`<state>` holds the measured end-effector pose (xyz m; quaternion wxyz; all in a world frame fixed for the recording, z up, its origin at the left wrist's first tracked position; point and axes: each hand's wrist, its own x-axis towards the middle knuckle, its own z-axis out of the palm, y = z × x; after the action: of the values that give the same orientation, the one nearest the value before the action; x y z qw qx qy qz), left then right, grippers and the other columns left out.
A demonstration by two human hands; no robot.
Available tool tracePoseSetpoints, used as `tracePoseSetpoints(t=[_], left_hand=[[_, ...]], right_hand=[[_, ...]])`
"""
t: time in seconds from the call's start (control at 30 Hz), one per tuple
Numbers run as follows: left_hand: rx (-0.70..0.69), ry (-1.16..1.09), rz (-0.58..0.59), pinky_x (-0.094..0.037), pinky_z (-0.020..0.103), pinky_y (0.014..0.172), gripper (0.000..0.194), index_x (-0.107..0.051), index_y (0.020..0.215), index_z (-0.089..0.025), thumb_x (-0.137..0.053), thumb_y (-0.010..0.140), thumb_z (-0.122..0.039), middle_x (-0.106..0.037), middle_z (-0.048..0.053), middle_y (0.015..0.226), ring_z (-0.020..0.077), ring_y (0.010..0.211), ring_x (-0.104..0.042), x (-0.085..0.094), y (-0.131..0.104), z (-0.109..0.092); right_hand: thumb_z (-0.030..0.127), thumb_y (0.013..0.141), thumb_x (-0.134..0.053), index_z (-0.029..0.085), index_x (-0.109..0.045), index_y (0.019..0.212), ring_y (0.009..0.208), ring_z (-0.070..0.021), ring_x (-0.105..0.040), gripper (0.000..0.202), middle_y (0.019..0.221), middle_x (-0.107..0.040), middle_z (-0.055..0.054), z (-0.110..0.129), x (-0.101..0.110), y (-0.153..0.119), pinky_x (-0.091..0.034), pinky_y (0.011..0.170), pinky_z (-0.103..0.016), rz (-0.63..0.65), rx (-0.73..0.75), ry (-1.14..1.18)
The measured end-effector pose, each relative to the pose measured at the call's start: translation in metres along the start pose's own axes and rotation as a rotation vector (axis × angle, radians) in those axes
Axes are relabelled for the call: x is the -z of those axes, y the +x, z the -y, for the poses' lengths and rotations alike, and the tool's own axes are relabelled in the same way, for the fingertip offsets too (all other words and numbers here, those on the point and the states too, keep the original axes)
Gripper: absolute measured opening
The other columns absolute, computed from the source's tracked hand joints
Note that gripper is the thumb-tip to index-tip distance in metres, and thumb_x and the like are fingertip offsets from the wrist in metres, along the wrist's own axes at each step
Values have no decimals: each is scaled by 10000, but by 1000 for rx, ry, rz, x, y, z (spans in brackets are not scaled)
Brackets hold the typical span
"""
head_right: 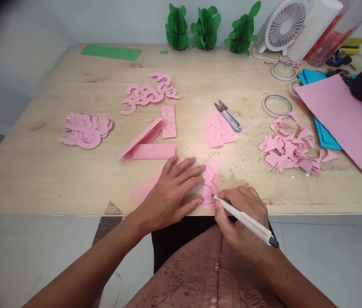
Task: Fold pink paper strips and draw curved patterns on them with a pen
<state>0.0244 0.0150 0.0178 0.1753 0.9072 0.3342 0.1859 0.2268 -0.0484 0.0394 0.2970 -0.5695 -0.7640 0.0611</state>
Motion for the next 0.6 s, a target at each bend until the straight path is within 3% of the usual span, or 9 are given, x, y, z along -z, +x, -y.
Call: tracePoseSetpoints(t=[0.6], left_hand=[[3,-4,1,-156,554,1191,277,-593,1152,-201,-513,946,-368,-533,37,1434,304,1408,-354,1,1,0]], right_hand=[[218,883,-582,203,-614,837,656,-154,-594,59,706,-660,2,0,-1,0,-438,653,-296,-8,-22,10]])
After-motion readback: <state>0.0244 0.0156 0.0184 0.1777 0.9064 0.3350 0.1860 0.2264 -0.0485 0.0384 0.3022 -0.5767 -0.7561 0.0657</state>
